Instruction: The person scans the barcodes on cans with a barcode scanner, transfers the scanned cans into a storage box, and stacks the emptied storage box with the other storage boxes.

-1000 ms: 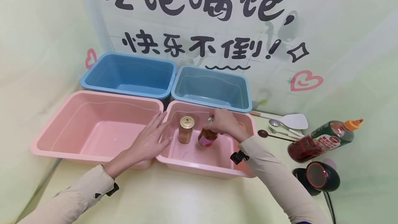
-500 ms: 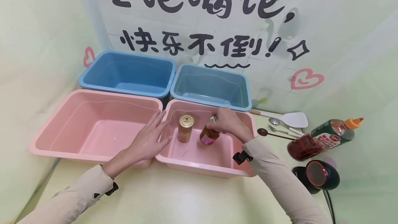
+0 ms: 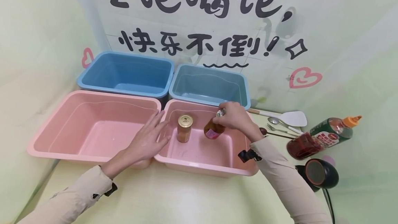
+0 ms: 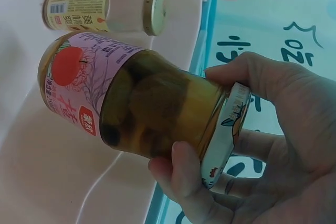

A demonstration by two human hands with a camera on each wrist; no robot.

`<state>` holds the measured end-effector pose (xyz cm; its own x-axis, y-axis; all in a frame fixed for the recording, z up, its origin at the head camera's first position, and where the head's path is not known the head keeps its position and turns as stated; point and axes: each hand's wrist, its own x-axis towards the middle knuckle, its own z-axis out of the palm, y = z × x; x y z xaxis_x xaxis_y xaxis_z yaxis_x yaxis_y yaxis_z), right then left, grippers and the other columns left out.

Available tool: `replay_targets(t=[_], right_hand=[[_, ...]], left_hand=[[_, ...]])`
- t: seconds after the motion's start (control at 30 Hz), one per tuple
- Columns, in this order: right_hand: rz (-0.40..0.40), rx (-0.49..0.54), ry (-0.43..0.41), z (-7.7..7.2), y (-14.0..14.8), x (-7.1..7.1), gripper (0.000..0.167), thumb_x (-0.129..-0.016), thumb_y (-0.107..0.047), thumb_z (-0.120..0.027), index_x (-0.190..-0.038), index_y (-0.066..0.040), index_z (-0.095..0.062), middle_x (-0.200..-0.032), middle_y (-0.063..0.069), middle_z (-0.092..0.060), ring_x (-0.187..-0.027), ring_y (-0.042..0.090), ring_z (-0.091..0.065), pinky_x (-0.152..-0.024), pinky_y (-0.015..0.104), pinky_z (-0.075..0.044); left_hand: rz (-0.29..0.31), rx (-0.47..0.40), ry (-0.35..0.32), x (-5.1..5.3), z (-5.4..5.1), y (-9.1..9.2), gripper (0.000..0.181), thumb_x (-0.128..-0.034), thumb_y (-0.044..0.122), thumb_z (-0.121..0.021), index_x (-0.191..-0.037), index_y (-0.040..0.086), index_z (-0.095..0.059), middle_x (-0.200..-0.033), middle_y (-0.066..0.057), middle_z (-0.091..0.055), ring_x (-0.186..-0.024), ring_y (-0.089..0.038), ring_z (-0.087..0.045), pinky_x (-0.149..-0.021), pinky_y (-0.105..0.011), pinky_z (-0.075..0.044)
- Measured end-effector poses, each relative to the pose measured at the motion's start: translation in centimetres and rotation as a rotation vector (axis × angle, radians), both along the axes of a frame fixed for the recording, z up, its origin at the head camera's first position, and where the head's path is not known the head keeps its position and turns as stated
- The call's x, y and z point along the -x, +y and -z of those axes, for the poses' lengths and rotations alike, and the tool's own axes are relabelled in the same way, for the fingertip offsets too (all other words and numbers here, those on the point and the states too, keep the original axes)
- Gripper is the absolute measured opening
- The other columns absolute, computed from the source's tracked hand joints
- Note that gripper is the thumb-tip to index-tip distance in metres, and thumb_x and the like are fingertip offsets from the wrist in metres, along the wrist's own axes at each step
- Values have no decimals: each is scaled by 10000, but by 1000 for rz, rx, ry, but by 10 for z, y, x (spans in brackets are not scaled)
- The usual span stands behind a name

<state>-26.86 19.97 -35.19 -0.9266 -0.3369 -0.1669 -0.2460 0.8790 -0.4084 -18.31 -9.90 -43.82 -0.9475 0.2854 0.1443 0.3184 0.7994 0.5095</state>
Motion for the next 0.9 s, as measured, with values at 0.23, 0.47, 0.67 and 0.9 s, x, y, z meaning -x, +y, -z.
replay_targets(t=[0.23,0.47,0.67,0.9], right_hand=[[-11,-12,26,-6,4,-3,223,-805,-272,-730,-939,-95,-705,-819,81,-668,-614,166,-615,-504,298,-501],[0,23,56,-20,13,-5,265,-821,-242,-733,-1019,-66,-718,-916,134,-692,-710,226,-616,-551,302,-484],[103,125,-7,-38,30,-7,326,-861,-245,-699,-1100,-25,-681,-943,194,-651,-630,217,-649,-533,307,-557],[209,189,103,-67,60,-17,309,-896,-287,-667,-1083,-41,-663,-916,178,-622,-534,176,-587,-468,316,-512]], left_hand=[[7,5,7,1,2,0,545,-932,342,-614,-1408,83,-560,-1663,-145,-222,-1563,-341,-102,-1203,-591,-249],[3,8,11,1,2,-1,554,-923,335,-616,-1404,66,-561,-1655,-160,-239,-1556,-358,-128,-1194,-591,-269],[18,2,9,3,1,1,548,-927,343,-613,-1402,73,-568,-1657,-153,-237,-1559,-348,-118,-1197,-591,-265],[6,4,-23,1,0,-1,553,-927,359,-602,-1409,91,-562,-1667,-137,-215,-1564,-340,-97,-1184,-615,-271]])
